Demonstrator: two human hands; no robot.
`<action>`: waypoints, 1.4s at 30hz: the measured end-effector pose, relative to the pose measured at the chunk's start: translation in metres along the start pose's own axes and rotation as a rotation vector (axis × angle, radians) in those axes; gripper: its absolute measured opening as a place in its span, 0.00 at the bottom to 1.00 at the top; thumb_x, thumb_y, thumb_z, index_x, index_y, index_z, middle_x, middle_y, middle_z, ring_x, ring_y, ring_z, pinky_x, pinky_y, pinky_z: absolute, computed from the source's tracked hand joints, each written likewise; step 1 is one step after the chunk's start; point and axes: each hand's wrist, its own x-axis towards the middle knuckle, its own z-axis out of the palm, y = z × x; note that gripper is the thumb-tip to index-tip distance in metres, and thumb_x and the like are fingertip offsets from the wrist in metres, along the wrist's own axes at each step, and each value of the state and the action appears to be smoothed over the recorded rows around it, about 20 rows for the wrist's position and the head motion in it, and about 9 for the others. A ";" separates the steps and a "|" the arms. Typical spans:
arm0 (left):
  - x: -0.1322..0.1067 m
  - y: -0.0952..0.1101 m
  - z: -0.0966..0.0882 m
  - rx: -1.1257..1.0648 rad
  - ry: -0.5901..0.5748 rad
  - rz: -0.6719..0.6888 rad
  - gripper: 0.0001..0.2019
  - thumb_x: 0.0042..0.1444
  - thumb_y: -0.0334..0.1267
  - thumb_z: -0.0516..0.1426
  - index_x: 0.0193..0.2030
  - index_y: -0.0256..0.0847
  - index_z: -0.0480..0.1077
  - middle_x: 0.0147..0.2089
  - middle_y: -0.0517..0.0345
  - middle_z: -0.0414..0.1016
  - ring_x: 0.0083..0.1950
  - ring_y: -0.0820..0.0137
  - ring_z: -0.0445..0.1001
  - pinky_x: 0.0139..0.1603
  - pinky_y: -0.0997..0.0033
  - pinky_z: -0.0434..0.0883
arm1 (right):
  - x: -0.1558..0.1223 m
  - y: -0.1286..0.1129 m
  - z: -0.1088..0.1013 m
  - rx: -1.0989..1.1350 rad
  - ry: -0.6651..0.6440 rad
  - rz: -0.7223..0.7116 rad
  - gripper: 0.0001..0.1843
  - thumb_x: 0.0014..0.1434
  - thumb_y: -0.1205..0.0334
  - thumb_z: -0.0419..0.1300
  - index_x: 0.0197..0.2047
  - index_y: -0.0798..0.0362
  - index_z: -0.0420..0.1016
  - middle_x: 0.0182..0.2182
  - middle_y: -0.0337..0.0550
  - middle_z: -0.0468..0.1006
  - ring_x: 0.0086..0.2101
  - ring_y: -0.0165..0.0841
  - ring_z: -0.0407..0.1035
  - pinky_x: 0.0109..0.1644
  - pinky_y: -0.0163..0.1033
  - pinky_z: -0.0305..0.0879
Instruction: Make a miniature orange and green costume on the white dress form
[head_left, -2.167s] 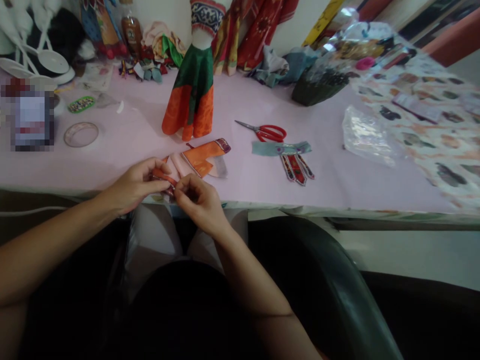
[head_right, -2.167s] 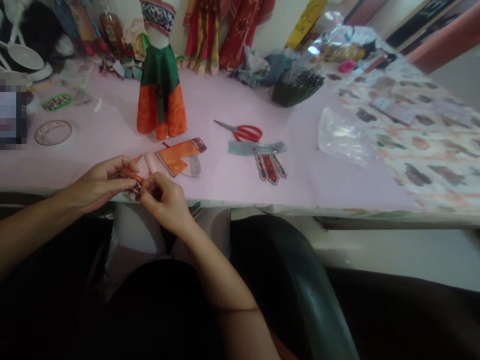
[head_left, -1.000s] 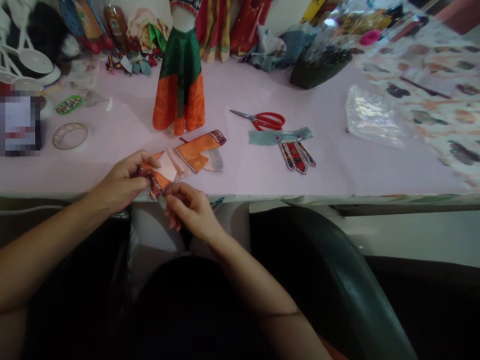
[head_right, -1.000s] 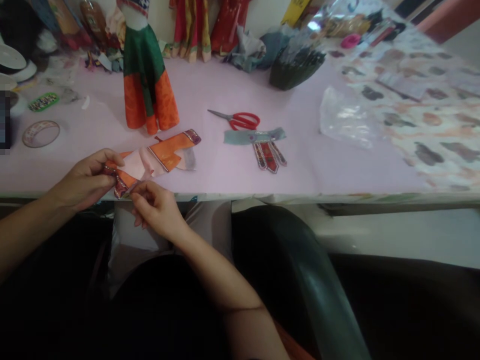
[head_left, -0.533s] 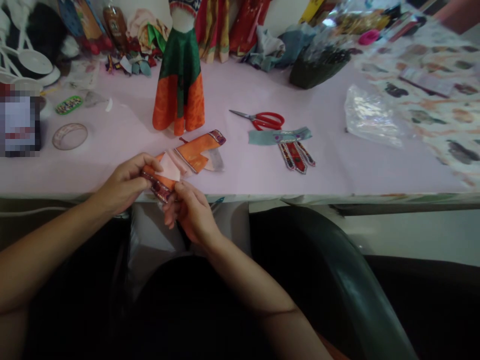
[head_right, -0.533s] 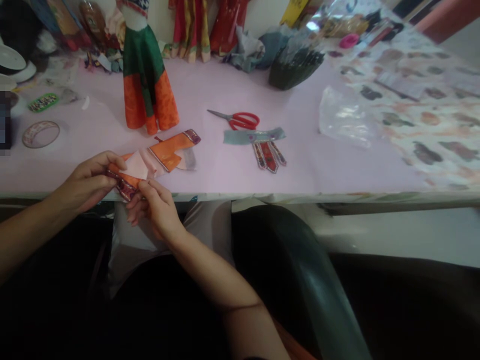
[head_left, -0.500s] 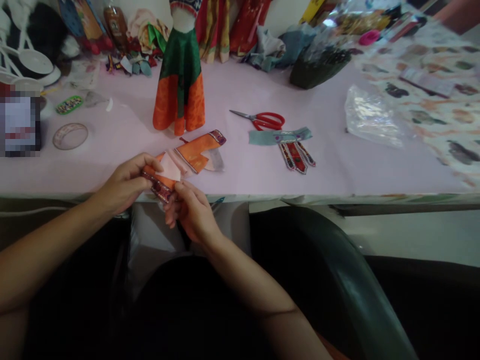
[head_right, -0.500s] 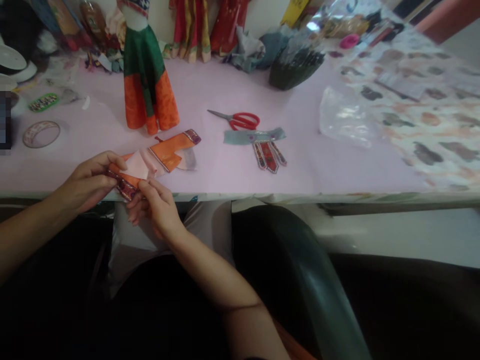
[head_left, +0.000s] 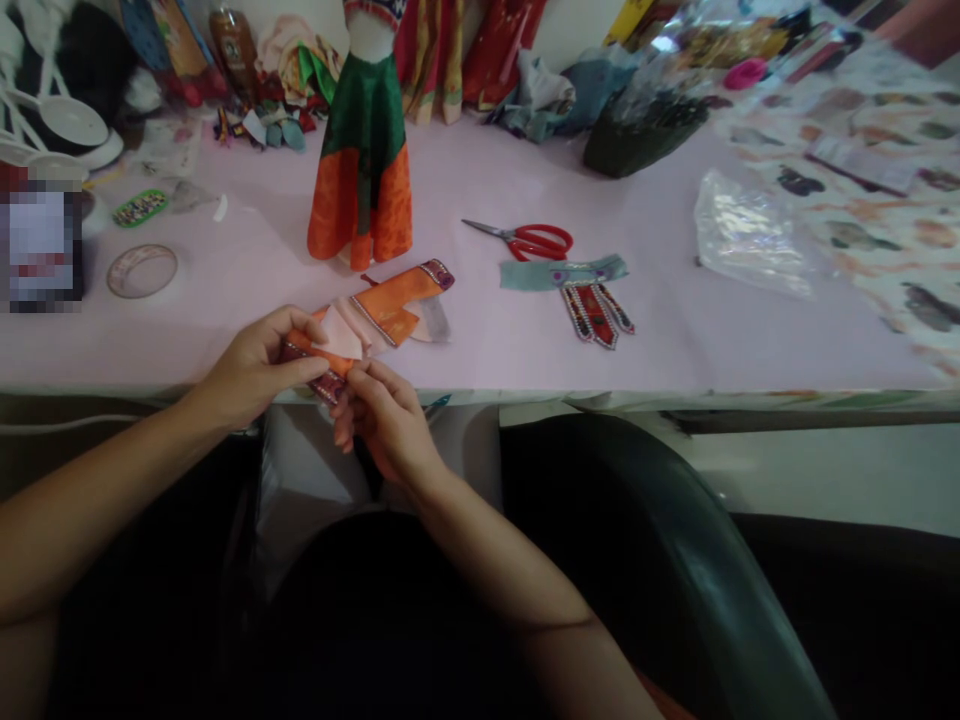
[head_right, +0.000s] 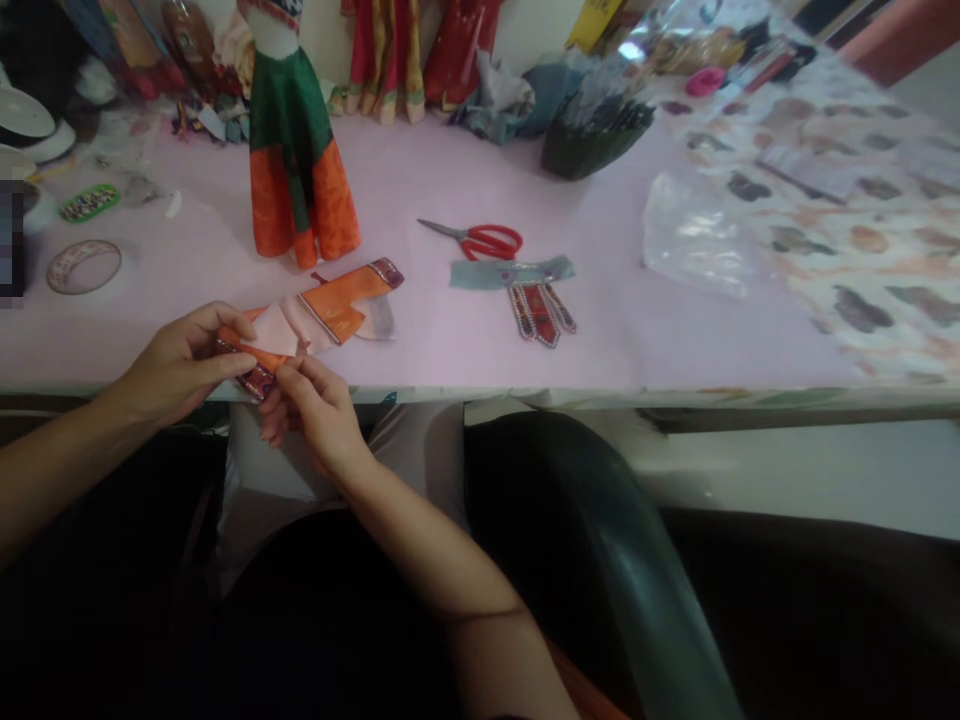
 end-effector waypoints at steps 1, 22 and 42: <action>0.000 0.000 0.000 -0.001 0.000 -0.003 0.15 0.48 0.37 0.67 0.39 0.43 0.65 0.27 0.67 0.78 0.26 0.71 0.79 0.31 0.72 0.76 | 0.000 0.000 0.000 -0.003 -0.001 -0.003 0.20 0.62 0.45 0.67 0.33 0.51 0.69 0.21 0.30 0.75 0.17 0.22 0.68 0.19 0.27 0.65; 0.005 0.001 -0.008 -0.200 0.048 -0.085 0.16 0.50 0.37 0.70 0.44 0.39 0.72 0.37 0.59 0.80 0.34 0.71 0.79 0.34 0.73 0.75 | 0.001 0.003 -0.001 -0.162 0.082 -0.128 0.23 0.64 0.40 0.64 0.32 0.50 0.67 0.18 0.28 0.71 0.15 0.22 0.64 0.19 0.28 0.61; 0.008 0.007 -0.021 -0.158 -0.110 -0.262 0.16 0.51 0.50 0.70 0.33 0.40 0.76 0.27 0.58 0.74 0.23 0.75 0.67 0.19 0.77 0.62 | -0.001 0.002 -0.002 -0.265 0.139 -0.256 0.17 0.66 0.45 0.62 0.35 0.48 0.69 0.20 0.31 0.72 0.21 0.27 0.67 0.31 0.36 0.67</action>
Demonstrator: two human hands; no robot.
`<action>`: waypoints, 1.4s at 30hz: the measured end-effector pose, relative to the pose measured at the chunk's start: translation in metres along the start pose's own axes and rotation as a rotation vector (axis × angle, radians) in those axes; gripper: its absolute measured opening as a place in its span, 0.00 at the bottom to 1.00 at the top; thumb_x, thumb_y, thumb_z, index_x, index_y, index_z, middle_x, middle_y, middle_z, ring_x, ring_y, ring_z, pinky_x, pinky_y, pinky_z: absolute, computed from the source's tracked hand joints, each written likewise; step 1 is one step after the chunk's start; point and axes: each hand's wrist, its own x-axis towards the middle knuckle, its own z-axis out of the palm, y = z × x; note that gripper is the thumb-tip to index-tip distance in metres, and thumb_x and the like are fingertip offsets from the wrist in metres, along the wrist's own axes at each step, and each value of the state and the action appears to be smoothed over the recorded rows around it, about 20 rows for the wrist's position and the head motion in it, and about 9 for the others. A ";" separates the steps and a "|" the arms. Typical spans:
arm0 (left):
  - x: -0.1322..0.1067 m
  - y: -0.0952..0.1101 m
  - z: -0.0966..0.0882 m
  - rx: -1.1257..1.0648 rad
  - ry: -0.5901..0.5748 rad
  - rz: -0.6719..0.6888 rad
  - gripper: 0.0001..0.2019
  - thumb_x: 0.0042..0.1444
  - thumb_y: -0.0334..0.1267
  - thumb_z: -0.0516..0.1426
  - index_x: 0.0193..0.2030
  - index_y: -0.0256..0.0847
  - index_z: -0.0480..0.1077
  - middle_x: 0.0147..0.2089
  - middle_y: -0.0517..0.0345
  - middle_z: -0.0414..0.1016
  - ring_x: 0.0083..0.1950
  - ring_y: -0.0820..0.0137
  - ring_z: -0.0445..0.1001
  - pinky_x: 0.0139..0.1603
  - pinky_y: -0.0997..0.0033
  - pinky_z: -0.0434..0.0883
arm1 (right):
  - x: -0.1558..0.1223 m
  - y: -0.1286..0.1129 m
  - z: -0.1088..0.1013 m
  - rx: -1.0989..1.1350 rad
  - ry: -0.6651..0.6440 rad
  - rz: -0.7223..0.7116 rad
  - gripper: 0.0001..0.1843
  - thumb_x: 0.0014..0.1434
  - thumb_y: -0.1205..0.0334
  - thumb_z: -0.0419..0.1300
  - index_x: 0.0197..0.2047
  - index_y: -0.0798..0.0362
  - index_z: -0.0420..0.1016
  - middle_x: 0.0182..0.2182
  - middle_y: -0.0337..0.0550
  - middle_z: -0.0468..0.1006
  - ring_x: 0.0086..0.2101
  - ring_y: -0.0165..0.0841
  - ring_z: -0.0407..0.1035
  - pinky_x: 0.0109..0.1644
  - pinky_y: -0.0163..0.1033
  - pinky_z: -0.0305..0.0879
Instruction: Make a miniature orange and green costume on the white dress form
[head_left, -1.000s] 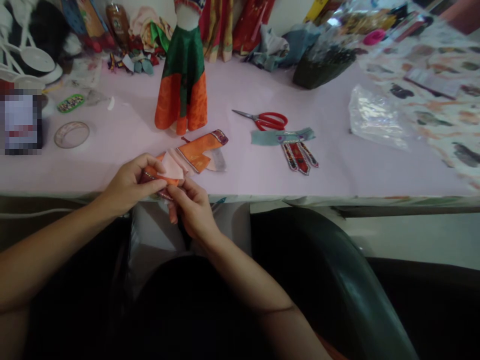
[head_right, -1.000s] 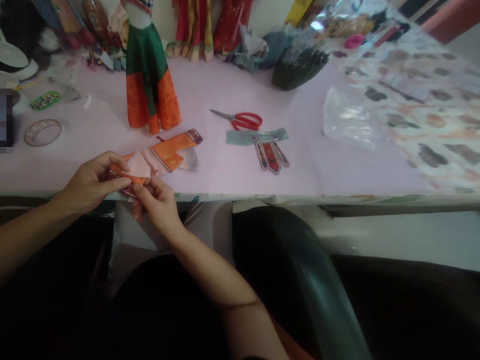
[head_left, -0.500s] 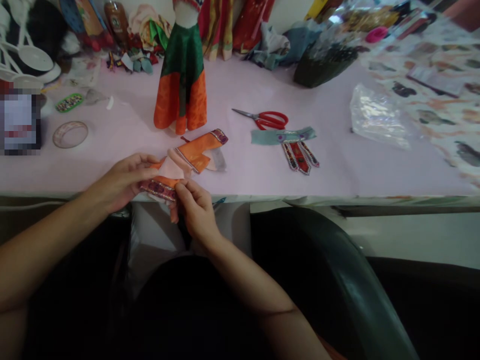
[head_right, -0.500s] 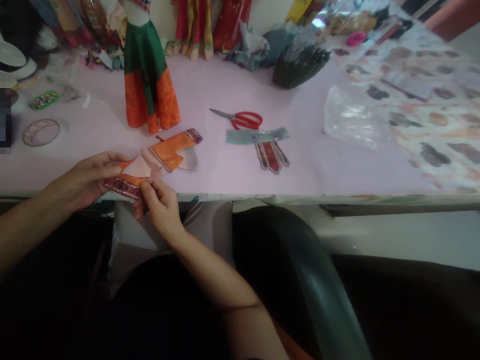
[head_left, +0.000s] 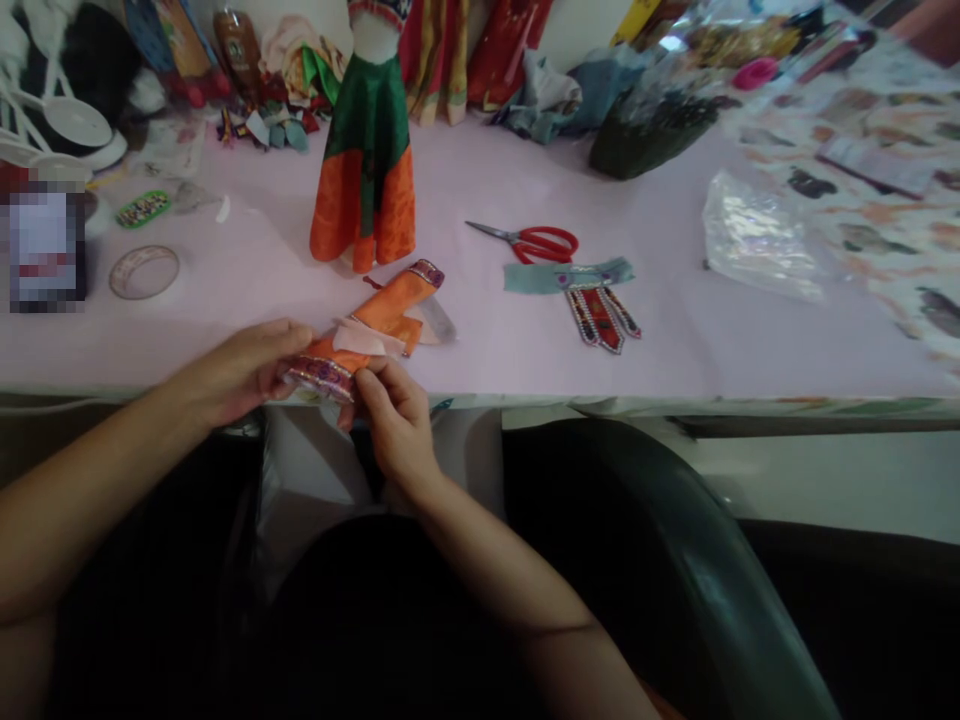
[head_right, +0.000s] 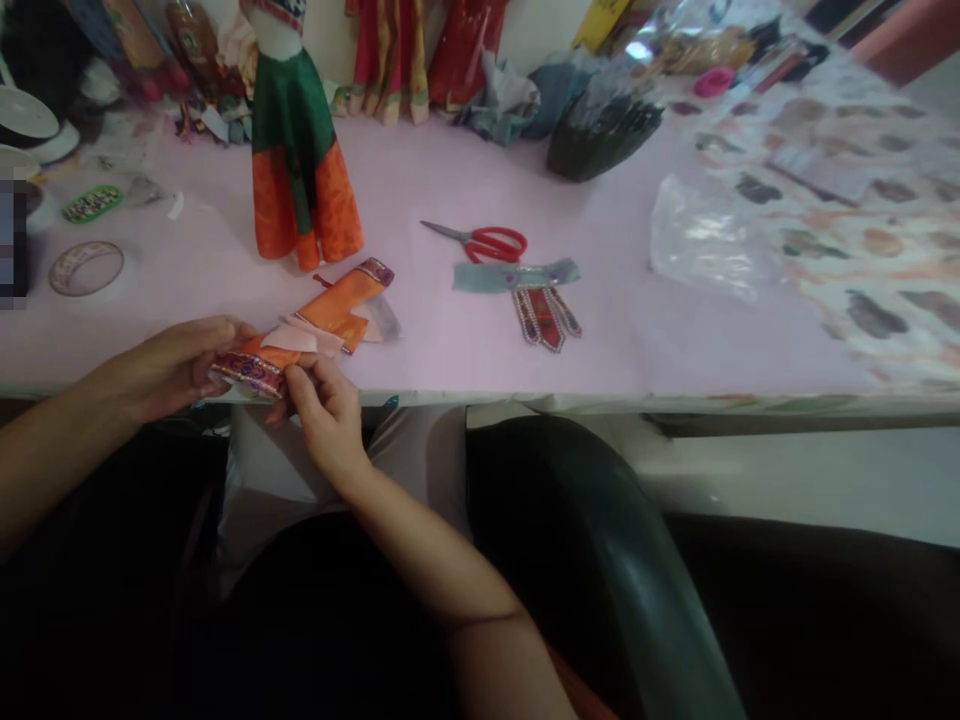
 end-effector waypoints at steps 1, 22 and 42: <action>0.000 0.000 -0.004 0.040 -0.031 0.001 0.17 0.53 0.52 0.68 0.32 0.39 0.77 0.27 0.57 0.73 0.21 0.76 0.65 0.18 0.76 0.60 | 0.000 0.000 0.000 -0.011 0.005 0.005 0.17 0.66 0.44 0.62 0.35 0.48 0.68 0.20 0.31 0.72 0.21 0.27 0.67 0.31 0.36 0.68; -0.009 0.001 0.017 0.175 -0.009 0.112 0.12 0.47 0.40 0.70 0.33 0.38 0.74 0.26 0.60 0.74 0.22 0.78 0.65 0.18 0.81 0.60 | 0.003 0.000 -0.002 0.037 -0.070 0.073 0.23 0.63 0.40 0.65 0.29 0.51 0.75 0.24 0.36 0.77 0.22 0.25 0.68 0.31 0.34 0.68; -0.009 -0.001 0.019 0.126 -0.006 0.043 0.13 0.44 0.40 0.72 0.31 0.40 0.73 0.24 0.63 0.69 0.20 0.80 0.58 0.18 0.78 0.55 | 0.000 -0.006 -0.004 -0.037 -0.089 0.013 0.19 0.65 0.45 0.64 0.33 0.50 0.71 0.26 0.34 0.75 0.23 0.25 0.68 0.31 0.34 0.67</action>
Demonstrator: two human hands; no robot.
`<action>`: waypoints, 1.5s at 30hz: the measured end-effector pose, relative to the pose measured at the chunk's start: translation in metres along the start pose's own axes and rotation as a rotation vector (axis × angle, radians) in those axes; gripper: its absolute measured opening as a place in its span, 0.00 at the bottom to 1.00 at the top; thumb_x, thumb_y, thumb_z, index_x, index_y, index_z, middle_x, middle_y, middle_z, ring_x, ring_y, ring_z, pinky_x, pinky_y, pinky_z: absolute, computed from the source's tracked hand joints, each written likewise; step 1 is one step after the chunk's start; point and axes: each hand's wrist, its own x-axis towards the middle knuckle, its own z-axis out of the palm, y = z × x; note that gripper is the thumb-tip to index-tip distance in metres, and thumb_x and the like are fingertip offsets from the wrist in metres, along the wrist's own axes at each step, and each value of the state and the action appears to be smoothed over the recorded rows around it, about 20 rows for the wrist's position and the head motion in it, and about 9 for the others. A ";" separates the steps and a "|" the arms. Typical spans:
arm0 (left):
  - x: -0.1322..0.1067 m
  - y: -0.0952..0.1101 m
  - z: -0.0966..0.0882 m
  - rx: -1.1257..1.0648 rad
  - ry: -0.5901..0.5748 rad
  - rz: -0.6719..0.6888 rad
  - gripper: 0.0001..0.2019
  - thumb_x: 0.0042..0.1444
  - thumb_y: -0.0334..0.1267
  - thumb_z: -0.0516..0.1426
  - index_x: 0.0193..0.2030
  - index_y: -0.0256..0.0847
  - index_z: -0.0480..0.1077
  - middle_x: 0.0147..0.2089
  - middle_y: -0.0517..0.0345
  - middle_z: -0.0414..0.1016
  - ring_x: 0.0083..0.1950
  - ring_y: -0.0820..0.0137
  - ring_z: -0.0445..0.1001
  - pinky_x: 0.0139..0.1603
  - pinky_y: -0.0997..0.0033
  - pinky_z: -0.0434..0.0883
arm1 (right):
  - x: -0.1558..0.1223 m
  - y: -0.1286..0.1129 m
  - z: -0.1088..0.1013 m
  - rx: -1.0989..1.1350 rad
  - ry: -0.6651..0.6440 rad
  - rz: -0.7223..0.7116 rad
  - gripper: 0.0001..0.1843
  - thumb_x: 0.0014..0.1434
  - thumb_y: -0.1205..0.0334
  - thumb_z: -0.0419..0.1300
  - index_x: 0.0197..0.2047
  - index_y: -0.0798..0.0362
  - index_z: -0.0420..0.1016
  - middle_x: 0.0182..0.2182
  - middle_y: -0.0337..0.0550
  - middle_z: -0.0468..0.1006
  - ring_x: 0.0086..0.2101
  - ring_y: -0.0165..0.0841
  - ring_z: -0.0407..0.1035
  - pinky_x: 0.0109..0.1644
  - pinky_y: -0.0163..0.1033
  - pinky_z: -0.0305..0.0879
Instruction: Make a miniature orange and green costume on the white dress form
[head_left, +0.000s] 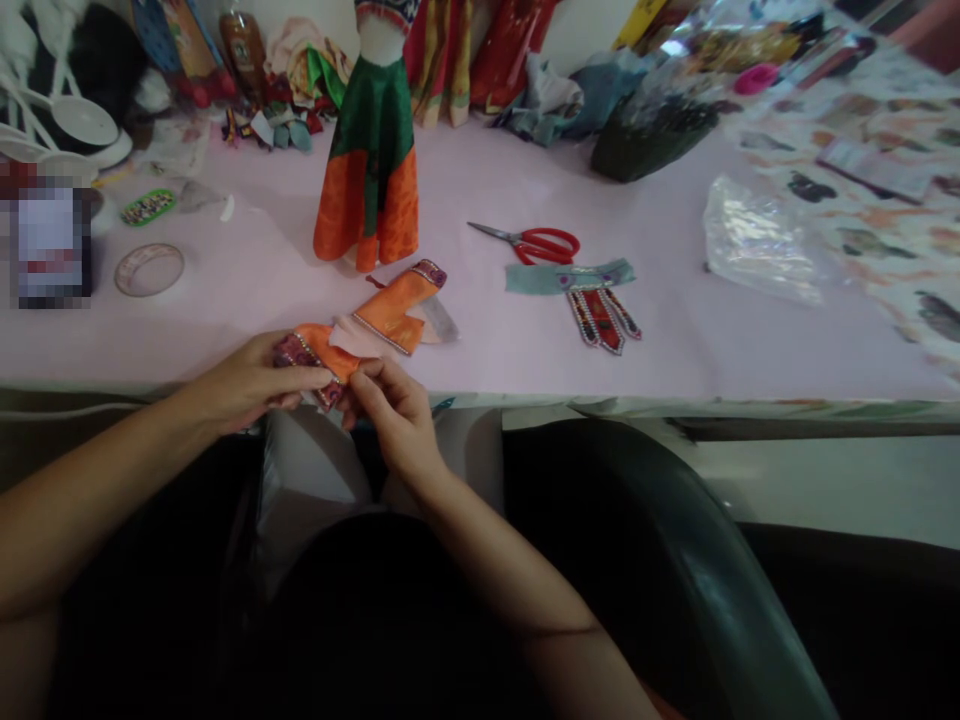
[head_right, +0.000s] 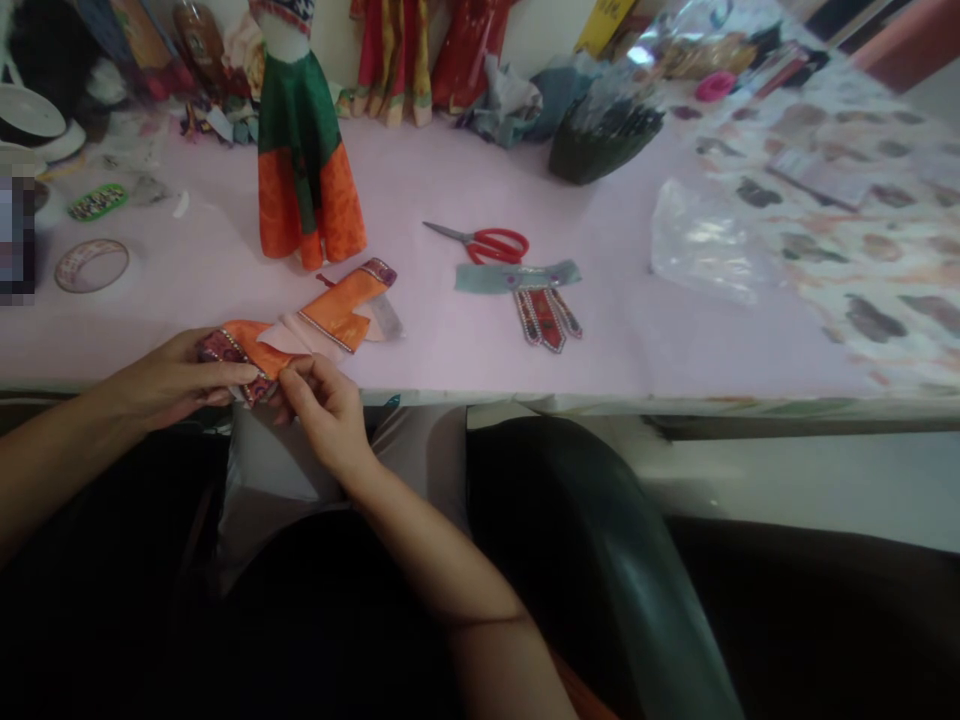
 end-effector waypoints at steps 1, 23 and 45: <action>0.000 0.000 0.000 0.001 0.002 0.000 0.13 0.44 0.40 0.72 0.31 0.40 0.73 0.24 0.63 0.70 0.20 0.79 0.59 0.18 0.78 0.55 | 0.000 -0.001 -0.001 -0.008 0.003 -0.014 0.18 0.66 0.45 0.64 0.33 0.50 0.70 0.26 0.33 0.75 0.23 0.24 0.67 0.31 0.34 0.67; -0.002 0.000 0.009 0.059 0.104 0.006 0.12 0.40 0.40 0.69 0.26 0.39 0.72 0.22 0.64 0.71 0.21 0.80 0.62 0.19 0.80 0.57 | -0.008 0.001 0.001 -0.328 0.043 -0.315 0.04 0.65 0.62 0.60 0.38 0.49 0.67 0.29 0.35 0.71 0.27 0.26 0.65 0.32 0.35 0.66; -0.002 -0.005 0.011 0.118 0.146 0.055 0.11 0.41 0.42 0.66 0.28 0.40 0.70 0.22 0.65 0.69 0.20 0.78 0.62 0.19 0.77 0.57 | -0.008 -0.003 -0.002 -0.244 0.005 -0.235 0.06 0.65 0.60 0.60 0.36 0.49 0.67 0.28 0.34 0.68 0.27 0.27 0.62 0.32 0.36 0.61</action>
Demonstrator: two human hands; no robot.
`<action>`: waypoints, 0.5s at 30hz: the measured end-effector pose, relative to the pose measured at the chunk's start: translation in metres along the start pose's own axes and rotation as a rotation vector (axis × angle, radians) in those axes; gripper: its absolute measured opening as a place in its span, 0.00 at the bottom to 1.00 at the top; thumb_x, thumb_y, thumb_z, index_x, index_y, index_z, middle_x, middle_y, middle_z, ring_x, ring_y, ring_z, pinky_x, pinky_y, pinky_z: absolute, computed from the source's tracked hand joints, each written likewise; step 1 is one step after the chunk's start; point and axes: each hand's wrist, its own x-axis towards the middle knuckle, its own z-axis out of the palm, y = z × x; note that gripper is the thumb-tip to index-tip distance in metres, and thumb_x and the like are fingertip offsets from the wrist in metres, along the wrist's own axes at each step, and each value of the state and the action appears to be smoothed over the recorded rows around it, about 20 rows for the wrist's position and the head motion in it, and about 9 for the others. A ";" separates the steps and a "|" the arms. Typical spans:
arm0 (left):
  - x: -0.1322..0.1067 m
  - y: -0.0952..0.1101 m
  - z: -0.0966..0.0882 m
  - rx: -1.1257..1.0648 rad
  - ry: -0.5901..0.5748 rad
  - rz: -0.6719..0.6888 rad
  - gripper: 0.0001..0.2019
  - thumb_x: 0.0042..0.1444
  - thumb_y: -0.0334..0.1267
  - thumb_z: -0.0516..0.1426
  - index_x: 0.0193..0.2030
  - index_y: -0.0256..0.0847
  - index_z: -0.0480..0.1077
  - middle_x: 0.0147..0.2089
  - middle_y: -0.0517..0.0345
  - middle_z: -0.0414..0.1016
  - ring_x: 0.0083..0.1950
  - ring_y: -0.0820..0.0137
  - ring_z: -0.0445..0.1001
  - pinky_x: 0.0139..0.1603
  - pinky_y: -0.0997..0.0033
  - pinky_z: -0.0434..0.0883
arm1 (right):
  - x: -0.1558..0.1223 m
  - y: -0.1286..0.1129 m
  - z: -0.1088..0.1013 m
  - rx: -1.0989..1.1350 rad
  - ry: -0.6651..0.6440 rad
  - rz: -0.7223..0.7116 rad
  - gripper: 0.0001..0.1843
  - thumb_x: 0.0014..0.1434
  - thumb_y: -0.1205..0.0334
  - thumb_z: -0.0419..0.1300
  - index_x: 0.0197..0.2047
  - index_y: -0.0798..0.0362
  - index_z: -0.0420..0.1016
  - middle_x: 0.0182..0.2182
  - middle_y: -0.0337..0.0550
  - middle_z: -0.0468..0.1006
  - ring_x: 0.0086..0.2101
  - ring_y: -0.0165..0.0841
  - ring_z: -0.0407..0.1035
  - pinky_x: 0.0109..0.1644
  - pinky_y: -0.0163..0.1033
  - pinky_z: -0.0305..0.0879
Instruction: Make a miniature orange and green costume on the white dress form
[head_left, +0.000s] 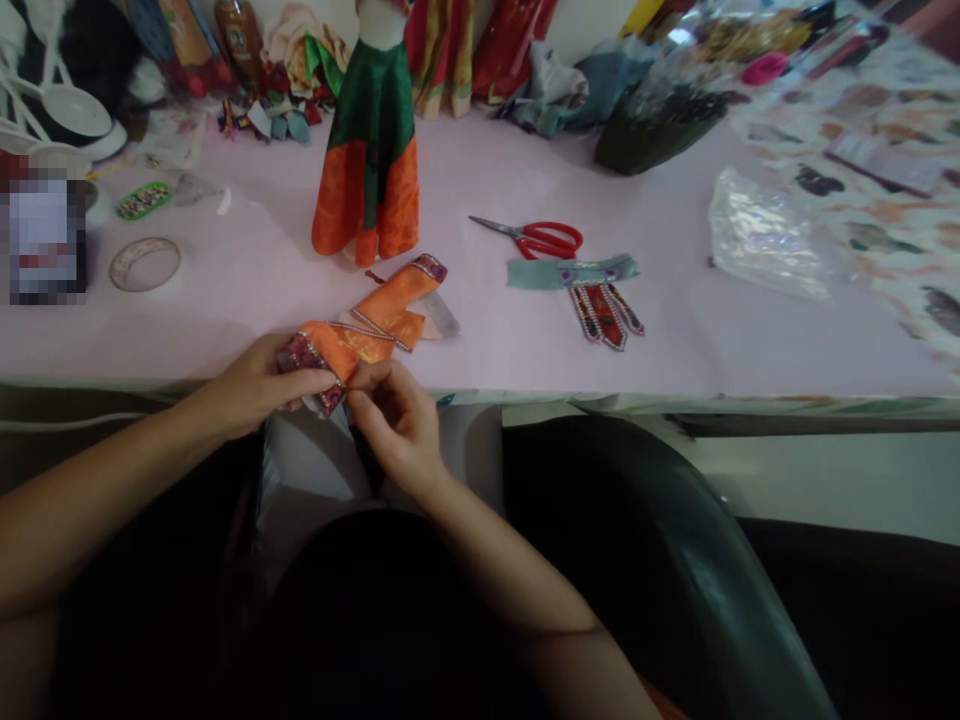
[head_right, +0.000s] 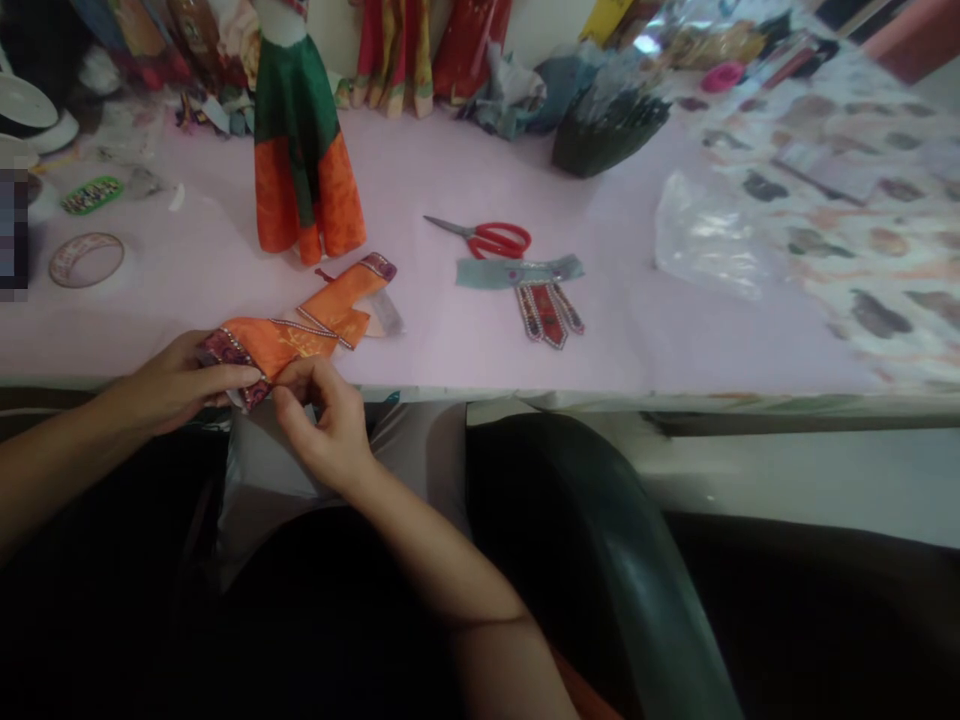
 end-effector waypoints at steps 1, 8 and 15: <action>0.000 0.000 0.000 0.012 -0.001 0.011 0.11 0.42 0.42 0.66 0.28 0.40 0.71 0.22 0.65 0.69 0.21 0.77 0.62 0.19 0.77 0.58 | 0.001 0.000 0.000 0.017 0.005 0.003 0.07 0.65 0.59 0.60 0.36 0.50 0.67 0.28 0.34 0.67 0.27 0.27 0.62 0.32 0.36 0.62; -0.001 0.001 -0.003 0.161 -0.043 0.129 0.08 0.47 0.42 0.63 0.29 0.41 0.71 0.22 0.65 0.68 0.25 0.74 0.66 0.27 0.75 0.66 | 0.003 -0.001 0.002 0.046 0.009 0.049 0.08 0.64 0.59 0.61 0.34 0.50 0.68 0.26 0.33 0.66 0.27 0.26 0.60 0.33 0.37 0.61; -0.003 0.002 -0.003 0.186 -0.042 0.130 0.08 0.49 0.42 0.63 0.29 0.41 0.72 0.24 0.64 0.70 0.27 0.73 0.68 0.30 0.74 0.68 | 0.003 -0.002 0.003 0.037 0.016 0.081 0.08 0.62 0.60 0.61 0.32 0.50 0.67 0.25 0.32 0.66 0.26 0.26 0.59 0.33 0.37 0.61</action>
